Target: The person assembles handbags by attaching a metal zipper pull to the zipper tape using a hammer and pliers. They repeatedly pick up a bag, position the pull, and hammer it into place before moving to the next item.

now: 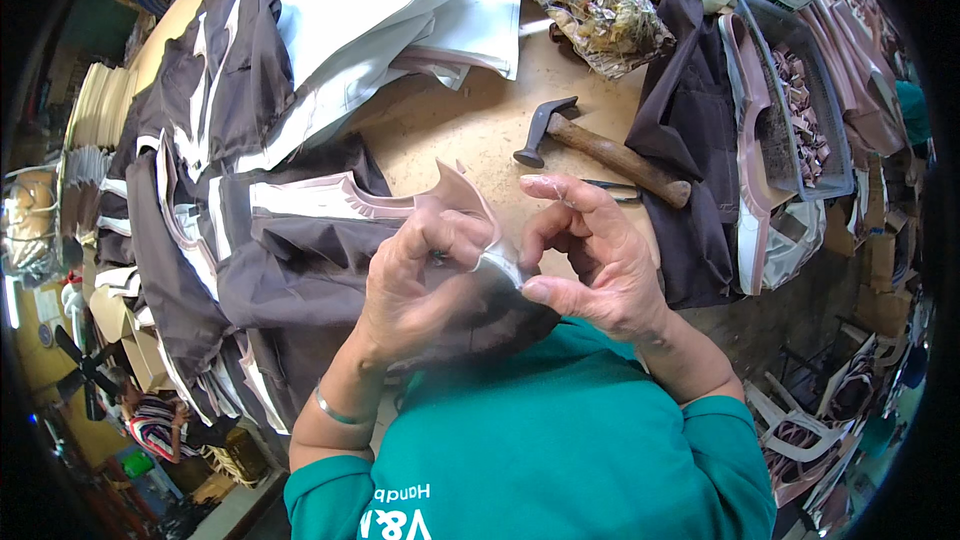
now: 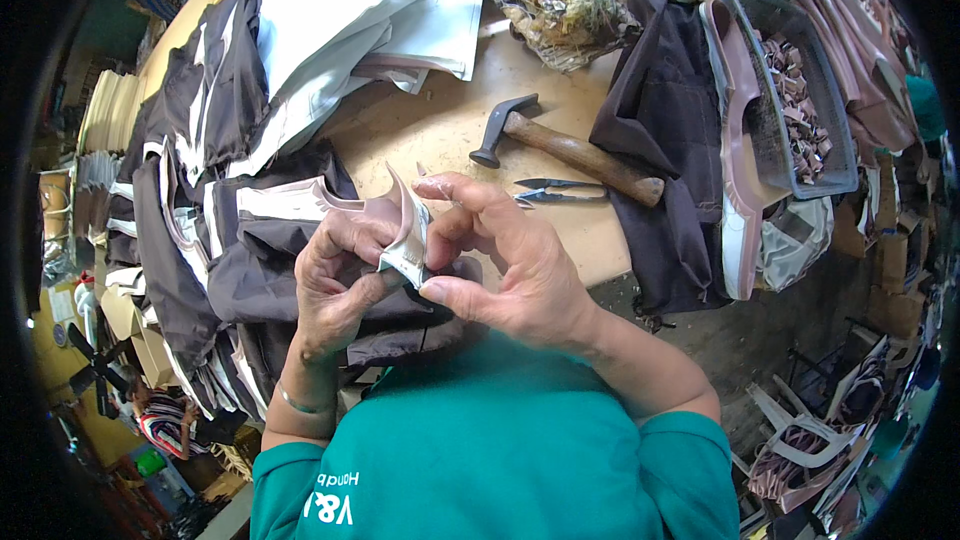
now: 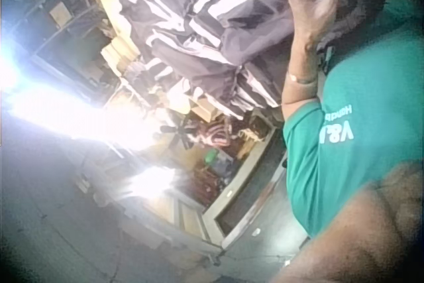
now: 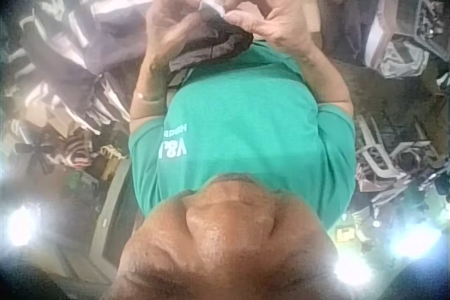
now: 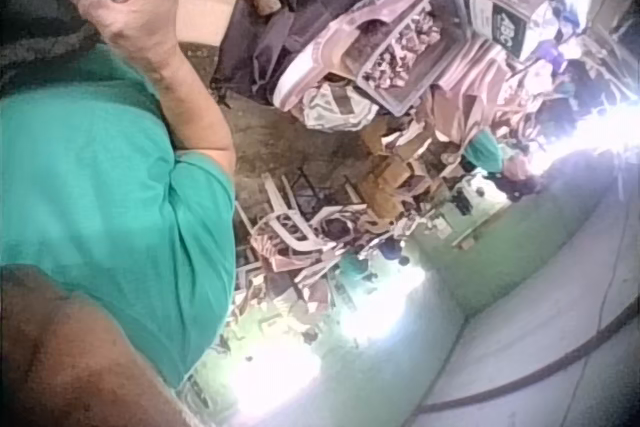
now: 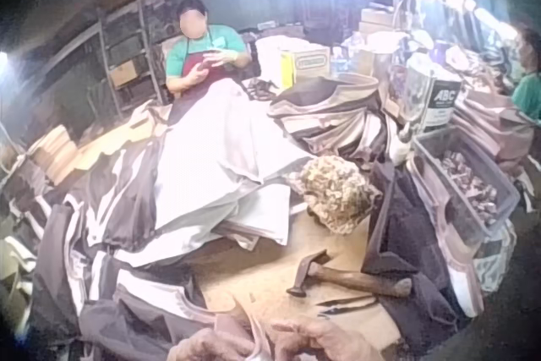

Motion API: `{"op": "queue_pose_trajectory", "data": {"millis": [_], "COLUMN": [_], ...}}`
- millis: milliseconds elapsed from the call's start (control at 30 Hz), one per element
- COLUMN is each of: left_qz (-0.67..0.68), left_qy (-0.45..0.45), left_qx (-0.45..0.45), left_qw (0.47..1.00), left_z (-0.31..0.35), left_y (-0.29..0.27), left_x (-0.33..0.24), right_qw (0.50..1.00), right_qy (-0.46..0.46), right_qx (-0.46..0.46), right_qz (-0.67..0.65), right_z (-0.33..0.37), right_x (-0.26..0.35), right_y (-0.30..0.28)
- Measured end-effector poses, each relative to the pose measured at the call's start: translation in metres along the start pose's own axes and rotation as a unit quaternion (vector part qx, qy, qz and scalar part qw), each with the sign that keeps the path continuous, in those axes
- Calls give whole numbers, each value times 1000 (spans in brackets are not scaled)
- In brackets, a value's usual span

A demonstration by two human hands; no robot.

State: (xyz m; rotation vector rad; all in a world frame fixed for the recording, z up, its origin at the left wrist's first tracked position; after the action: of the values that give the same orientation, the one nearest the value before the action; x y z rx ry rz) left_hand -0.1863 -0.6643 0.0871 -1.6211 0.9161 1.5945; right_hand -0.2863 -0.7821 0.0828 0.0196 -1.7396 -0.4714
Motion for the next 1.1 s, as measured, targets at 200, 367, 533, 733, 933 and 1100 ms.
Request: {"op": "queue_pose_trajectory", "data": {"millis": [200, 367, 533, 733, 933, 1100], "left_qz": [116, 114, 128, 155, 120, 87], "left_qy": [-6, -29, -33, -53, -95, -95], "left_qx": [18, 43, 66, 46, 43, 31], "left_qw": [993, 992, 989, 985, 987, 991], "left_z": [5, 4, 1, 2, 10, 12], "left_y": [-4, -5, -2, -2, -11, -13], "left_x": [10, 11, 5, -3, 4, 6], "right_qw": [999, 992, 997, 988, 972, 972], "right_qy": [8, 104, -6, -3, -2, -90], "right_qx": [19, 41, 9, 106, 121, 116], "right_qz": [32, -65, 71, 113, 203, 182], "right_z": [1, -1, -6, -22, -21, -21], "right_x": [-5, -9, -10, -13, -3, -10], "right_y": [6, 7, 3, 5, 12, 14]}}
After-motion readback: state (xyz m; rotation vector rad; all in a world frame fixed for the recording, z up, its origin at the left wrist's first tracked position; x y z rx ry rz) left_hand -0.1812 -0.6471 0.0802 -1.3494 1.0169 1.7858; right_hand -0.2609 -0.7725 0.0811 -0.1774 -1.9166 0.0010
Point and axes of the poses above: each hand's wrist, its own z-axis away from the middle knuckle, its own y-axis out of the palm, x = y × z, the point moved 5 cm from there along -z, towards the middle knuckle
